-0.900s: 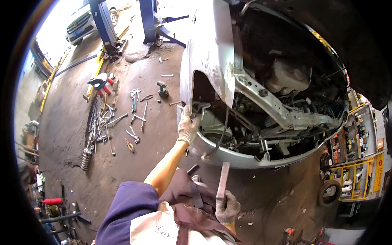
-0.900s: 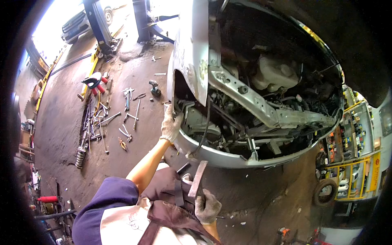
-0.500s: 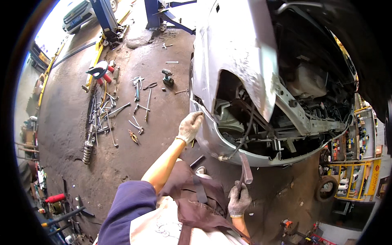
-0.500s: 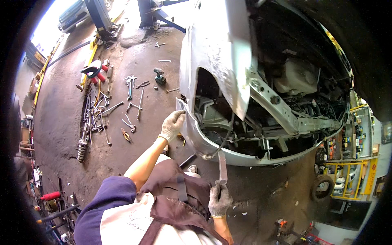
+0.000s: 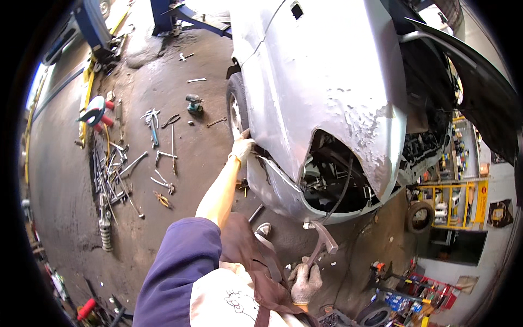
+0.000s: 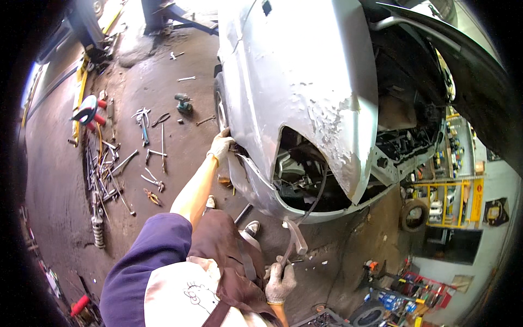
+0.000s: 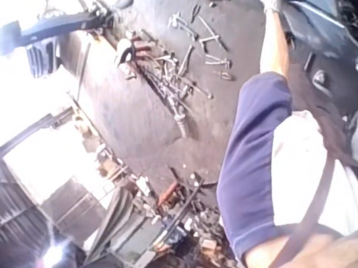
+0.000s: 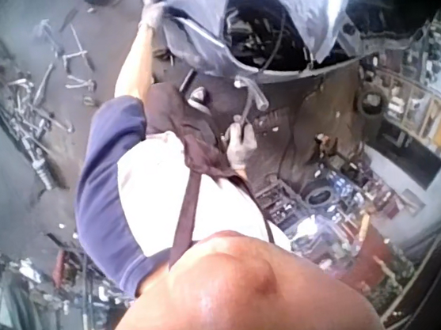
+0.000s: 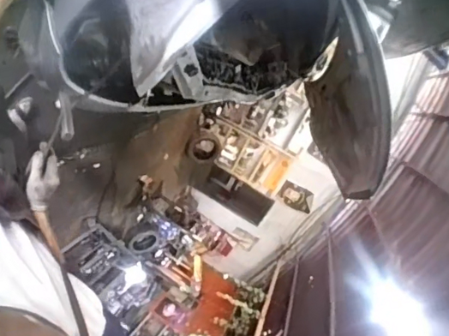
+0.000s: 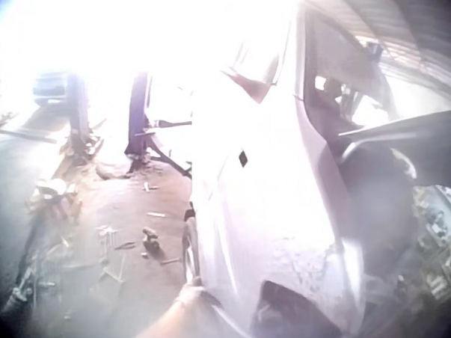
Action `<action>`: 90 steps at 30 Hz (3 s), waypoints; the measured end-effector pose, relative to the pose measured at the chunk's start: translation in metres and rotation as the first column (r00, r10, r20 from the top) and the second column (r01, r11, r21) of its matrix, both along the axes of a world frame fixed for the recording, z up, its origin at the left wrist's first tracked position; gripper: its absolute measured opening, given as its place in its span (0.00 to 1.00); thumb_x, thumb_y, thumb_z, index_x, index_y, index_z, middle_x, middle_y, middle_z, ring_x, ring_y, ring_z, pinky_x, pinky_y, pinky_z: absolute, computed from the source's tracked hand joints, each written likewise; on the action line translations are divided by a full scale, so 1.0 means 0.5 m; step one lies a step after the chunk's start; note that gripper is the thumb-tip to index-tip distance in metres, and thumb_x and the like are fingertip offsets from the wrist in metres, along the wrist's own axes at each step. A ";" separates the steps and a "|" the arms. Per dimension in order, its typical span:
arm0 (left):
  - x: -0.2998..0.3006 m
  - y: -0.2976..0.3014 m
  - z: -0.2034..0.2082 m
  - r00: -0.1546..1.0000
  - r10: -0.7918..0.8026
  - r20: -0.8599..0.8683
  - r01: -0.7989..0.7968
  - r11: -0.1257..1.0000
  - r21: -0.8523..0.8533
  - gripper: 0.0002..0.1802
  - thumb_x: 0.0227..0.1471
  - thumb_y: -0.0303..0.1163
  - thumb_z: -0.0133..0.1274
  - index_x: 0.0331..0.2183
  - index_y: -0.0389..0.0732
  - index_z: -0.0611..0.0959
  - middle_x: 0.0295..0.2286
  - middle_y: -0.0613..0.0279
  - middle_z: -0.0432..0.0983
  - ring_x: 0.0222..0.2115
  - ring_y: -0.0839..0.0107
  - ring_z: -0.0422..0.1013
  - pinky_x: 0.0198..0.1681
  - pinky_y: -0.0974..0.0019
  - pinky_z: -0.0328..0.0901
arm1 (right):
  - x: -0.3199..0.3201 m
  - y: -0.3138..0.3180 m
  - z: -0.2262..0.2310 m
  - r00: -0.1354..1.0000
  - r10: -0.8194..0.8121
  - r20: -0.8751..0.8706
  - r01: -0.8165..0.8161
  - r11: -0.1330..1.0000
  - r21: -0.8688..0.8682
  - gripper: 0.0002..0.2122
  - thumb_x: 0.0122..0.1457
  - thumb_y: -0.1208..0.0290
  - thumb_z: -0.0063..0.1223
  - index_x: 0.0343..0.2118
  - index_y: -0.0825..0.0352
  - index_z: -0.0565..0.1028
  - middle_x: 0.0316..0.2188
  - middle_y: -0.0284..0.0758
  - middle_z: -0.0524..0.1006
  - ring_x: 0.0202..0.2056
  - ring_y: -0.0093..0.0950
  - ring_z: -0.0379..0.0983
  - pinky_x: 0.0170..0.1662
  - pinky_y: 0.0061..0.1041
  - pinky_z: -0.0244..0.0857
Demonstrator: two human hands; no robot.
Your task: The person works on the front of a silver car in a garage. They use a hammer and a metal tool to tap and shape the hood and front fender area, repeatedly striking the metal to smooth out dents and align the panels.
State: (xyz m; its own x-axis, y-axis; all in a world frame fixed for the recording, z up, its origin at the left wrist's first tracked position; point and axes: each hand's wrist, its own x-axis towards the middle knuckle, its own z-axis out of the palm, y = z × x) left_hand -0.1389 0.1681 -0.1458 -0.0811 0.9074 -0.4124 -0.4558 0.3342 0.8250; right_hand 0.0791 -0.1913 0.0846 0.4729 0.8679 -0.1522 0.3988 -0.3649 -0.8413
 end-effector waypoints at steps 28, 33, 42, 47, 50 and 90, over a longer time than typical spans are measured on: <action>0.265 -0.282 0.584 0.970 -0.226 0.086 0.148 0.836 0.529 0.24 0.65 0.41 0.46 0.53 0.33 0.74 0.44 0.48 0.79 0.44 0.58 0.76 0.51 0.52 0.69 | 0.213 0.044 -0.065 1.000 0.018 -0.013 -0.015 0.971 0.238 0.08 0.58 0.73 0.59 0.39 0.70 0.78 0.29 0.44 0.80 0.30 0.40 0.79 0.33 0.33 0.71; 0.407 -0.237 0.648 0.779 -0.112 0.617 -0.063 0.965 0.255 0.23 0.66 0.50 0.46 0.50 0.41 0.74 0.38 0.57 0.75 0.34 0.65 0.69 0.37 0.61 0.66 | 0.345 0.091 -0.055 0.968 0.234 -0.087 -0.198 0.933 0.301 0.07 0.58 0.73 0.59 0.37 0.70 0.78 0.25 0.42 0.79 0.24 0.36 0.77 0.29 0.31 0.70; 0.481 -0.248 0.679 0.680 -0.035 0.732 -0.215 0.946 0.245 0.24 0.64 0.52 0.48 0.44 0.39 0.77 0.23 0.71 0.61 0.19 0.80 0.55 0.20 0.77 0.53 | 0.483 0.170 -0.010 0.912 0.402 -0.083 -0.355 0.874 0.333 0.09 0.61 0.67 0.58 0.36 0.69 0.78 0.23 0.40 0.77 0.23 0.29 0.76 0.27 0.29 0.67; 0.465 -0.240 0.658 0.644 -0.126 0.755 -0.153 0.945 0.288 0.18 0.62 0.52 0.51 0.37 0.47 0.76 0.24 0.69 0.66 0.20 0.78 0.57 0.20 0.75 0.53 | 0.482 0.147 -0.069 0.889 0.423 -0.174 -0.364 0.885 0.292 0.08 0.61 0.70 0.57 0.37 0.70 0.78 0.26 0.36 0.77 0.26 0.26 0.75 0.31 0.26 0.68; 0.462 -0.244 0.663 0.664 -0.063 0.745 -0.126 0.973 0.194 0.19 0.62 0.52 0.51 0.33 0.46 0.74 0.23 0.67 0.65 0.20 0.76 0.57 0.21 0.72 0.54 | 0.457 0.155 -0.058 0.851 0.393 -0.348 -0.310 0.912 0.269 0.08 0.62 0.70 0.56 0.37 0.70 0.78 0.25 0.33 0.79 0.25 0.24 0.74 0.32 0.24 0.69; -0.097 0.084 0.901 0.781 0.584 0.220 -0.497 0.369 0.786 0.27 0.67 0.37 0.47 0.61 0.34 0.67 0.55 0.53 0.71 0.57 0.66 0.67 0.63 0.65 0.60 | 0.267 0.185 0.009 0.977 0.096 -0.190 -0.011 0.914 0.406 0.10 0.67 0.64 0.53 0.36 0.68 0.77 0.15 0.25 0.71 0.17 0.16 0.65 0.21 0.21 0.59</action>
